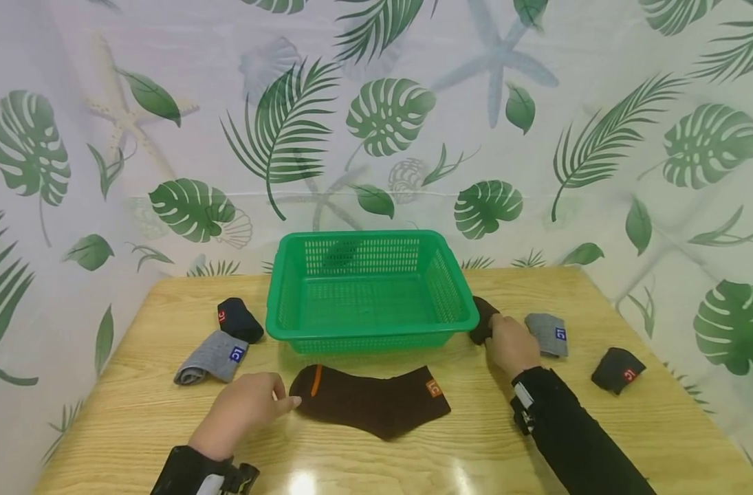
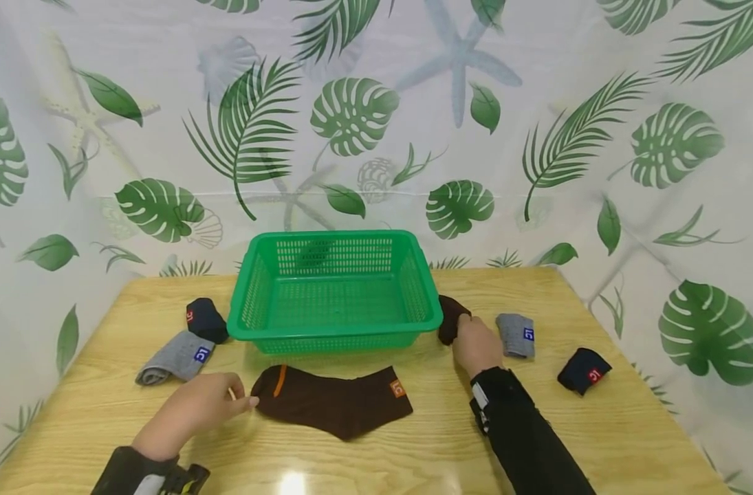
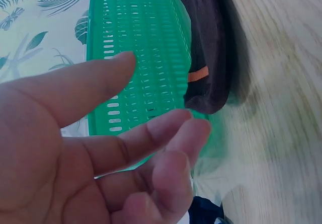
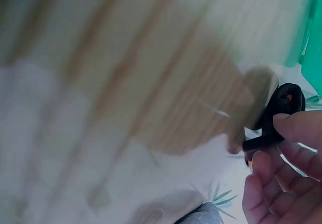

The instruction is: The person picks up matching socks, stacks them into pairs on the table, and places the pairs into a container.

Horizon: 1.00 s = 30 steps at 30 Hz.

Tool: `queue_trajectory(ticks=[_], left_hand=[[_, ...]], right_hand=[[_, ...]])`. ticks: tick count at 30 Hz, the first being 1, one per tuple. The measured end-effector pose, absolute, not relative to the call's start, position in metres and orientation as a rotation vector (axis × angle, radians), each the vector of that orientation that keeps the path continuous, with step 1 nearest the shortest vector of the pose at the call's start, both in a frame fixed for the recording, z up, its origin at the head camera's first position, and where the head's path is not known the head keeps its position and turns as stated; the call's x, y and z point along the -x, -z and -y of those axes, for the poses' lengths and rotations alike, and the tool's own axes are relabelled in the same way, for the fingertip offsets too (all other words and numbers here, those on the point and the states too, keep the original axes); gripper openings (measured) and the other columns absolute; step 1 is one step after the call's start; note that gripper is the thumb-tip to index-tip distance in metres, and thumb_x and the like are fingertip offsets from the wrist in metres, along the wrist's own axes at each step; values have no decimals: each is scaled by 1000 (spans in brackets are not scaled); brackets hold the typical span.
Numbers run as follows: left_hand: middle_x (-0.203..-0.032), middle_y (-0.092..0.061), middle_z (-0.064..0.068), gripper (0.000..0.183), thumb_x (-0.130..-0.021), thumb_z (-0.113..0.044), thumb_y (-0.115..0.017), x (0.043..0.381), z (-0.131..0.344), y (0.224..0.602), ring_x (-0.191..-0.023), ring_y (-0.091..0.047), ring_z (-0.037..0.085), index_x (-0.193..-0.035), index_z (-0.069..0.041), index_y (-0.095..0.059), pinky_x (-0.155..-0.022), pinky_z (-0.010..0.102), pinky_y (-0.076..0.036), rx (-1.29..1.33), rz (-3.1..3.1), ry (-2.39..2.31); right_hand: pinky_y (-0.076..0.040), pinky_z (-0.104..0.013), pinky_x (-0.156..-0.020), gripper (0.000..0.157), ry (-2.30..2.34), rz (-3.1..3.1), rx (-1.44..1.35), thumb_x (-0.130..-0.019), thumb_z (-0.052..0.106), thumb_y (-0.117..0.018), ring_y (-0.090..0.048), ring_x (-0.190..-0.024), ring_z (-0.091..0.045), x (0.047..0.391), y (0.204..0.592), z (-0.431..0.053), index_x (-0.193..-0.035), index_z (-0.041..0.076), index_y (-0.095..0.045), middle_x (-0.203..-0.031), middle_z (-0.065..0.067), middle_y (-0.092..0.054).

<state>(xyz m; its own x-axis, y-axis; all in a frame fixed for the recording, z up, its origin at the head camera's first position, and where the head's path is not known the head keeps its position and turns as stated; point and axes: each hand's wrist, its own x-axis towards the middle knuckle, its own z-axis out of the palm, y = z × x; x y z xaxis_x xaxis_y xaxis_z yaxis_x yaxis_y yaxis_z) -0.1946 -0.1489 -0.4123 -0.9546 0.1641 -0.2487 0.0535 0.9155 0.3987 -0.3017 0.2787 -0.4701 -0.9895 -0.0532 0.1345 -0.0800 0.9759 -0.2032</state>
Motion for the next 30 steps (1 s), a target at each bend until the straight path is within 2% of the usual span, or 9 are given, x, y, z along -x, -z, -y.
queue_trajectory(ticks=[4,9,12,15,20,23,26,30], left_hand=[[-77,-60,0,28,-88,-39,-70,194,147,414,-66,-51,17,-82,-12,-63,-58,33,-42,-161,-2787,-572],[-77,-60,0,24,-86,-33,-73,192,148,418,-67,-51,17,-83,-12,-63,-59,34,-43,-166,-2768,-588],[-80,-62,-1,22,-85,-32,-74,191,146,418,-68,-52,16,-84,-13,-64,-60,34,-44,-186,-2797,-587],[-77,-62,-2,21,-86,-33,-74,191,141,416,-65,-52,15,-83,-15,-64,-57,34,-43,-216,-2830,-614],[-71,-58,-6,18,-87,-30,-73,189,123,411,-64,-53,12,-82,-16,-63,-59,32,-44,-370,-2815,-762],[-80,-62,-5,19,-88,-30,-73,190,107,408,-72,-58,13,-90,-12,-65,-66,33,-48,-563,-2759,-879],[-93,-66,3,30,-90,-35,-70,191,87,407,-84,-62,19,-103,-8,-67,-73,36,-51,-752,-2680,-974],[-120,-63,9,51,-93,-44,-63,189,59,408,-109,-61,25,-127,-6,-59,-90,40,-49,-867,-2603,-1050]], right_hand=[[-53,-51,-61,5,-266,3027,-143,-87,1,-65,-64,-76,-39,298,465,-277,-88,-3,-63,-81,-19,-64],[-51,-45,-60,6,-282,3142,-196,-88,4,-62,-63,-73,-32,285,445,-271,-85,0,-65,-79,-14,-65],[-43,-36,-54,14,-329,3210,-220,-88,9,-61,-55,-62,-24,274,424,-261,-75,5,-59,-68,-8,-57],[-32,-30,-51,25,-358,3219,-283,-89,12,-60,-41,-53,-17,259,399,-247,-66,11,-50,-58,-2,-43],[-22,-28,-51,31,-362,3158,-434,-90,12,-57,-26,-51,-14,234,354,-220,-64,15,-40,-58,3,-27],[-25,-28,-52,21,-438,3139,-546,-90,12,-56,-30,-52,-13,222,330,-207,-71,15,-48,-59,4,-36],[-29,-29,-53,14,-561,3109,-659,-89,11,-55,-36,-54,-12,213,311,-197,-76,16,-54,-62,4,-46],[-32,-29,-54,16,-697,3030,-783,-88,11,-57,-39,-56,-11,205,293,-184,-73,17,-54,-61,6,-46]])
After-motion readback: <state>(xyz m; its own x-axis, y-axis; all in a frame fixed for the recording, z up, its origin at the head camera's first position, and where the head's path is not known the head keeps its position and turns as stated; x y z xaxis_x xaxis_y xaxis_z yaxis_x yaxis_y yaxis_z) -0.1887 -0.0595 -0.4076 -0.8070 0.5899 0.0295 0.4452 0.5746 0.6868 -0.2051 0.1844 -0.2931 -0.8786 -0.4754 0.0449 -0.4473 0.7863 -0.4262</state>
